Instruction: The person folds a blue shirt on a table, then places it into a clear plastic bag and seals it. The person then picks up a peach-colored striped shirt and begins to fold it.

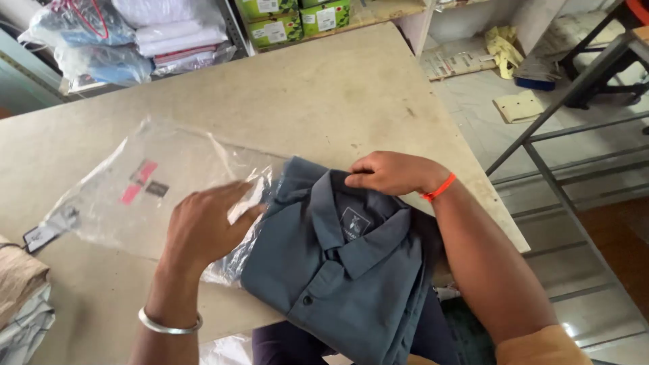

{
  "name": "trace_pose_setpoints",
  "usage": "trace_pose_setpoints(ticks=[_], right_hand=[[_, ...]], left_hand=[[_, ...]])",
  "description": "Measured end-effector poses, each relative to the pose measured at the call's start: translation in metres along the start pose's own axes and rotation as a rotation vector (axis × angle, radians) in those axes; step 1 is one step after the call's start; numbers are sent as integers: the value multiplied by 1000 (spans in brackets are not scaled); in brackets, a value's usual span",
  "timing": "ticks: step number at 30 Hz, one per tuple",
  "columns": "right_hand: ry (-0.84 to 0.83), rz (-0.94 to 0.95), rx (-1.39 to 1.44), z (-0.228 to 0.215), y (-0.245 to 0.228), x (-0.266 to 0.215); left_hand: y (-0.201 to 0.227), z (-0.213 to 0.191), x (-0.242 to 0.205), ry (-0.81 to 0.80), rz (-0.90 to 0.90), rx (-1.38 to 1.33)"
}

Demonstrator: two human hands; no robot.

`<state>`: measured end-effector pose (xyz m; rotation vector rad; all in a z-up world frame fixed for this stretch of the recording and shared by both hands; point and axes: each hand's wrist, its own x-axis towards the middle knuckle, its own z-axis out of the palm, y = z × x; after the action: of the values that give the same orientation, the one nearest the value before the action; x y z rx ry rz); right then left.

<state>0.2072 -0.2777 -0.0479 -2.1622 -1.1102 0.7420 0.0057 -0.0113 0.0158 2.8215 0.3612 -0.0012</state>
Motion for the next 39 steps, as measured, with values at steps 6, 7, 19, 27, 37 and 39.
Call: trace_pose_setpoints(ticks=[6, 7, 19, 27, 37, 39], right_hand=[[1, 14, 88, 0, -7, -5], [3, 23, 79, -2, -6, -5], [30, -70, 320, 11, -11, 17], [88, 65, 359, 13, -24, 13], [63, 20, 428, 19, -27, 14], [89, -20, 447, 22, -27, 16]], left_hand=[[28, 27, 41, 288, 143, -33], [27, 35, 48, 290, 147, -45], [5, 61, 66, 381, 195, -55], [2, 54, 58, 478, 218, -16], [3, 47, 53, 576, 268, -221], [9, 45, 49, 605, 357, -240]])
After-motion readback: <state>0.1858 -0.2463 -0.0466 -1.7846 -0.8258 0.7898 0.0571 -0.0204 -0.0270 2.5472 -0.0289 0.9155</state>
